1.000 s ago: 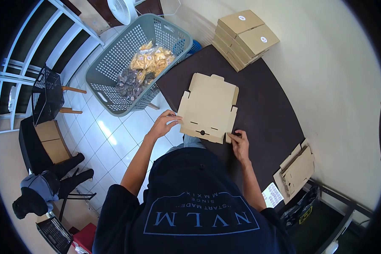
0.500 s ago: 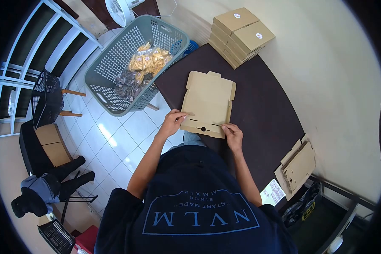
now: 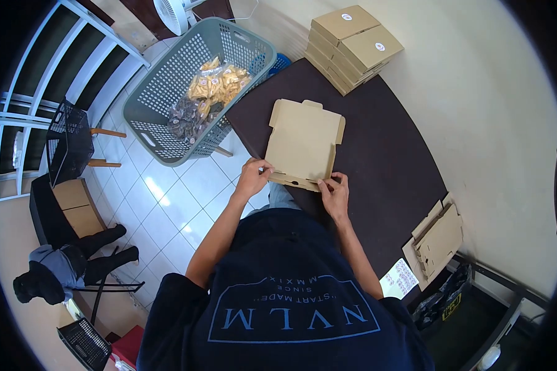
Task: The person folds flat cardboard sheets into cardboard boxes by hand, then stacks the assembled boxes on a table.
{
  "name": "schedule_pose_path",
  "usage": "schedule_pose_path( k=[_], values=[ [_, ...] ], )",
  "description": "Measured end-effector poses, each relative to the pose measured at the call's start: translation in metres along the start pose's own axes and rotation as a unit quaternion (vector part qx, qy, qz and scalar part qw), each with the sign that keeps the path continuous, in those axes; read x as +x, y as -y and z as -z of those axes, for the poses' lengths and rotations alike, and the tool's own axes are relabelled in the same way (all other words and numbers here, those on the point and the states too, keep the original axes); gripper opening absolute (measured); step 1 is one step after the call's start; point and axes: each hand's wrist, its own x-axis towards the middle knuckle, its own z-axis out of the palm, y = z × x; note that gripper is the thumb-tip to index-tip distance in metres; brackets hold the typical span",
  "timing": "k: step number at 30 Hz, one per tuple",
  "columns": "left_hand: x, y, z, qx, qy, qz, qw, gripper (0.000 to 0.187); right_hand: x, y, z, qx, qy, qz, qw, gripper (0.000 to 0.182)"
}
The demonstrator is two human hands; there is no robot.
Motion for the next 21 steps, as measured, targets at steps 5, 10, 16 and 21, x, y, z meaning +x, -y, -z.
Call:
schedule_pose_path(
  k=[5,10,16,21],
  values=[
    [0.004,0.006,0.000,0.080,0.003,-0.023,0.997,0.023,-0.009,0.021,0.018,-0.014,0.033,0.104,0.994,0.028],
    [-0.003,-0.038,0.016,0.136,0.110,0.054,0.983,0.042,-0.011,0.026,0.026,-0.056,0.072,0.006,0.996,0.038],
    [-0.014,-0.032,-0.003,0.147,0.096,0.033,0.984,0.042,-0.016,0.035,0.019,-0.121,0.057,-0.076,0.988,0.040],
    [-0.016,-0.036,-0.012,0.182,0.037,0.004,0.983,0.035,-0.023,0.038,0.012,-0.163,-0.030,0.050,0.985,0.036]
  ],
)
